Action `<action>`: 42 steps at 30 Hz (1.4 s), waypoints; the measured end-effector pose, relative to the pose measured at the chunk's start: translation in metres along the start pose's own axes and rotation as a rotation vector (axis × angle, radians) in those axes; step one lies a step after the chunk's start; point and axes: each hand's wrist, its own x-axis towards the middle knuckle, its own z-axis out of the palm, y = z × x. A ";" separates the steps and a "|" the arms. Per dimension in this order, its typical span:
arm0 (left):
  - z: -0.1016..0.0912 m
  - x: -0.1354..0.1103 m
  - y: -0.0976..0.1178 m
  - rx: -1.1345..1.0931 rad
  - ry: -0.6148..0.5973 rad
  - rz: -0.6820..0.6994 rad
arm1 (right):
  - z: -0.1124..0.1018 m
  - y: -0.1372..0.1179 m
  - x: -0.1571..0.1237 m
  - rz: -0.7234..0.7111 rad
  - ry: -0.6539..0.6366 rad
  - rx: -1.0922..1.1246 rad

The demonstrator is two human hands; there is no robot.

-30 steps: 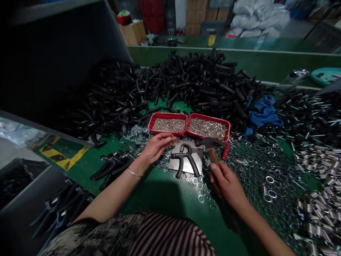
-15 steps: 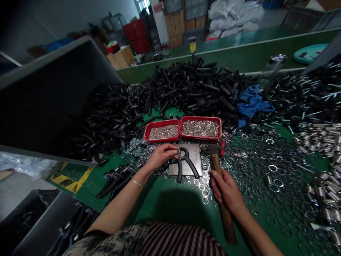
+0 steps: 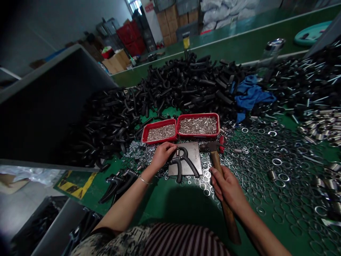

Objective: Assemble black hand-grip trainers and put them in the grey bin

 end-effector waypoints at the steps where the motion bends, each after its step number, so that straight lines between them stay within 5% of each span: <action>1: 0.001 0.000 0.000 0.000 0.003 -0.010 | 0.000 0.000 0.000 0.002 0.005 -0.004; 9: 0.007 -0.002 0.002 0.117 0.011 0.042 | -0.002 0.001 0.000 0.001 0.001 -0.014; 17: 0.016 -0.008 -0.002 0.577 -0.035 0.375 | 0.005 -0.011 -0.008 -0.010 -0.003 -0.105; 23: 0.012 -0.029 0.007 0.443 0.099 0.207 | 0.000 -0.054 0.002 -0.231 -0.079 -0.696; 26: 0.007 -0.054 0.017 0.432 0.091 0.256 | 0.007 -0.079 0.015 -0.322 -0.163 -0.989; 29: 0.004 -0.073 0.021 0.468 -0.054 0.359 | 0.026 -0.095 0.023 -0.422 -0.191 -1.094; 33: 0.007 -0.079 0.018 0.526 -0.087 0.384 | 0.048 -0.098 0.038 -0.484 -0.172 -1.266; 38: 0.011 -0.075 0.016 0.554 -0.109 0.380 | 0.049 -0.095 0.056 -0.430 -0.271 -1.391; 42: 0.008 -0.074 0.023 0.573 -0.115 0.367 | 0.051 -0.097 0.057 -0.429 -0.196 -1.445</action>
